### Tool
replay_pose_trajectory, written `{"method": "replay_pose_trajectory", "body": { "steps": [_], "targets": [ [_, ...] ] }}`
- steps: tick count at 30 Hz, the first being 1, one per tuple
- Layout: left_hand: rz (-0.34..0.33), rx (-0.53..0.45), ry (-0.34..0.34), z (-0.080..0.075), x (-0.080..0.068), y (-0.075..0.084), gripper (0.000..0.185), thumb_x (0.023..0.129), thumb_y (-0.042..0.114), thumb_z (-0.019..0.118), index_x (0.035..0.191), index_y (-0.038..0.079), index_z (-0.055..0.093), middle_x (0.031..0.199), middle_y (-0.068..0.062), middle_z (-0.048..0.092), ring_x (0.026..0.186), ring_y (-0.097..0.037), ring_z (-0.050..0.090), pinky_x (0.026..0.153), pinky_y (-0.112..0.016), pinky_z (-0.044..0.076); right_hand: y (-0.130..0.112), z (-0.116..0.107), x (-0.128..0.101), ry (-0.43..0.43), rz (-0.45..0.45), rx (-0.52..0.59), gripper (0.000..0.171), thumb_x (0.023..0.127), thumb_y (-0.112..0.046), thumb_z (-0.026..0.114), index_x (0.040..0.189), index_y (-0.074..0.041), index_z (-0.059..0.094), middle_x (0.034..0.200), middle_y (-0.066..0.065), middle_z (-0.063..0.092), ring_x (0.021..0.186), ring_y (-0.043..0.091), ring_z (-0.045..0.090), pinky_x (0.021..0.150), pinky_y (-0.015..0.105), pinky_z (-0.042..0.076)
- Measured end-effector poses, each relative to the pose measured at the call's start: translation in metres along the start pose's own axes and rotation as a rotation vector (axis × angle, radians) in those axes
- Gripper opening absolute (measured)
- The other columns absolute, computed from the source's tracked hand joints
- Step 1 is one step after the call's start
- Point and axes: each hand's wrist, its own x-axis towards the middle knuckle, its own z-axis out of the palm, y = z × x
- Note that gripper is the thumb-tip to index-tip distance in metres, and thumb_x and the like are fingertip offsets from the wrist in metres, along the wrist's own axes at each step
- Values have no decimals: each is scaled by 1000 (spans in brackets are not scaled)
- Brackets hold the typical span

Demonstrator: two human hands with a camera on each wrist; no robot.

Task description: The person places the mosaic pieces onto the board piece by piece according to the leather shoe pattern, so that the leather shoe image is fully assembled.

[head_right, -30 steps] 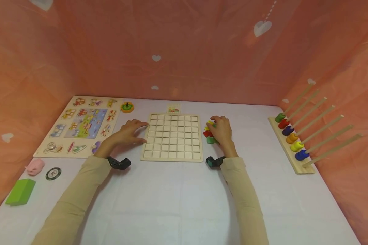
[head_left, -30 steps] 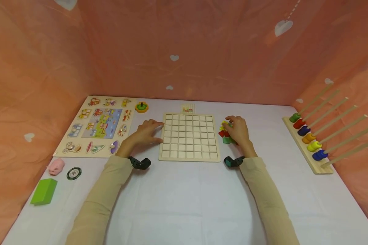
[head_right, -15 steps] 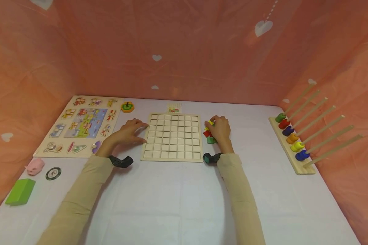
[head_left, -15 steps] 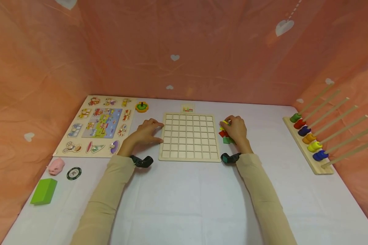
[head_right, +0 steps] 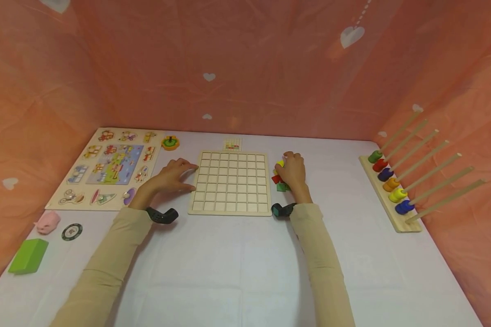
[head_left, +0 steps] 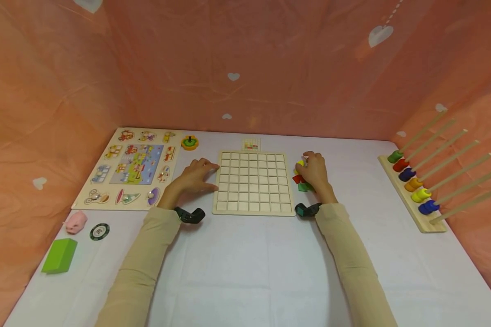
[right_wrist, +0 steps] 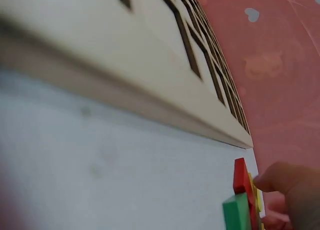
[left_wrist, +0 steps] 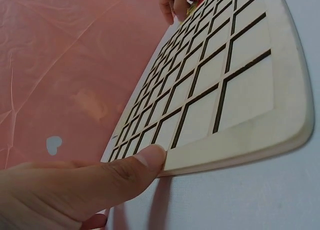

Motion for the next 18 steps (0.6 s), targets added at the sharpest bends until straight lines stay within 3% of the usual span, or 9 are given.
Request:
{"method": "replay_pose_trajectory", "body": {
  "steps": [4,10,15,18],
  "targets": [
    [0,5,-2,0,0,1,68,78,31,74,135,4,47,128,-19,44,115,-35,37,95,-51,33,3,1,0,-8,37,-44,43,88,-27,61,111,9,55,105,27,52,100,39,48,84,49,42],
    [6,4,-6,1,-1,1,68,79,31,74,135,5,47,129,-19,43,114,-35,36,94,-50,33,4,-2,0,-8,24,-66,35,88,-23,62,106,7,61,98,23,58,93,35,51,82,46,43],
    [11,-12,4,1,-1,1,67,79,28,74,135,4,47,128,-19,43,115,-35,35,96,-50,32,-6,-9,1,-72,-31,-30,33,87,-20,62,107,6,63,100,22,62,93,34,56,82,45,45],
    [19,-38,4,0,-1,1,66,78,25,74,134,2,47,127,-20,42,115,-35,34,98,-49,31,-16,-10,1,-156,-134,14,31,86,-18,63,107,5,64,97,20,62,89,31,57,79,43,46]
  ]
}}
